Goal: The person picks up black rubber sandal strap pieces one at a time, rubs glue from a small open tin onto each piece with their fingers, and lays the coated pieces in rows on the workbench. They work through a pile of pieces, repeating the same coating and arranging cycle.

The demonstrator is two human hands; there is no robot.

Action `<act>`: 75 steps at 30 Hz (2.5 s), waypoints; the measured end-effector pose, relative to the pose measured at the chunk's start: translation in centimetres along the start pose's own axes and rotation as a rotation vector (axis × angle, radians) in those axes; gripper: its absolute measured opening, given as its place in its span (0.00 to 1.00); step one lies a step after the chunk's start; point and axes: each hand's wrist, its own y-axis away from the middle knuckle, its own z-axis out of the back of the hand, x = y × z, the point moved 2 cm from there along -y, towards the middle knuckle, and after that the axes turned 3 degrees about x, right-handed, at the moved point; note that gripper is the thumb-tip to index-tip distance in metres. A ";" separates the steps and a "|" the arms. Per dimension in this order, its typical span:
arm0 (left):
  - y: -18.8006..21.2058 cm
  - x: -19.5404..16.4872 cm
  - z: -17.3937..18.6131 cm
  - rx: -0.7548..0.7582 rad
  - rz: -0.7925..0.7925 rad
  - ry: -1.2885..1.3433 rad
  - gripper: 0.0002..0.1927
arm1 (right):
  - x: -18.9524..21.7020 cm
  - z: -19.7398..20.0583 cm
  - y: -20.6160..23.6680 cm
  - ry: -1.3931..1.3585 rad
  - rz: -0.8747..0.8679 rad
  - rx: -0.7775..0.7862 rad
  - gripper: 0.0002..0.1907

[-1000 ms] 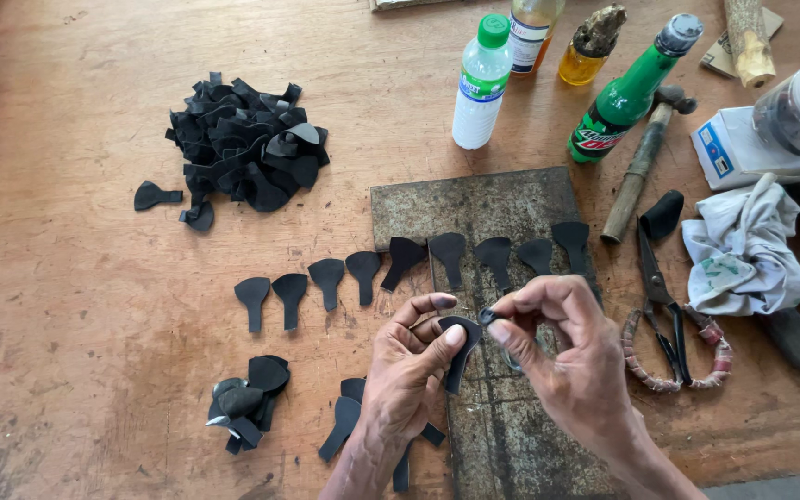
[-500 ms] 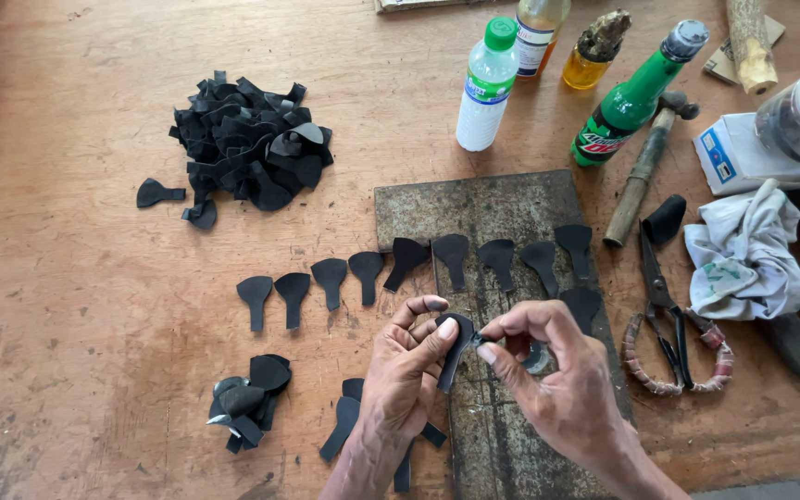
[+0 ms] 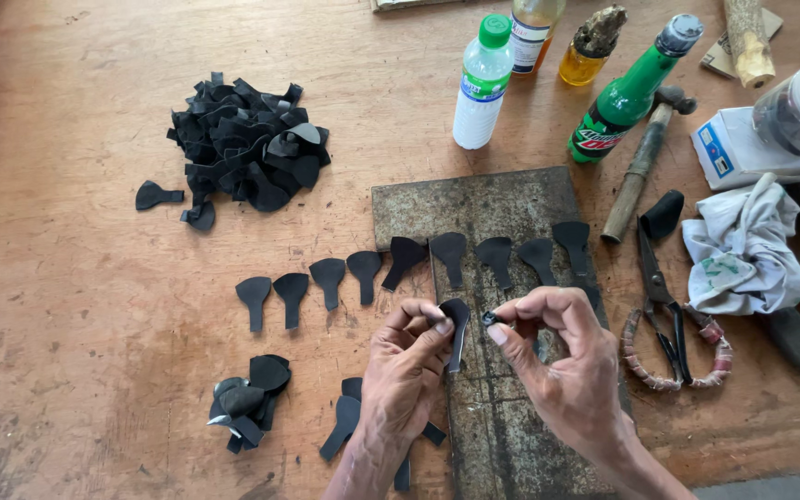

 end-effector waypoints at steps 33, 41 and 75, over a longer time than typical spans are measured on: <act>0.7 -1.5 -1.3 0.129 0.018 -0.074 0.20 | 0.5 0.3 -0.6 0.037 -0.115 0.211 0.15; 0.7 -1.8 -1.4 0.149 0.018 -0.096 0.22 | 0.4 0.4 -0.1 0.070 0.003 0.228 0.14; -2.7 -2.6 -4.1 0.252 0.037 -0.104 0.24 | -2.1 4.6 2.6 -0.109 -0.225 0.157 0.16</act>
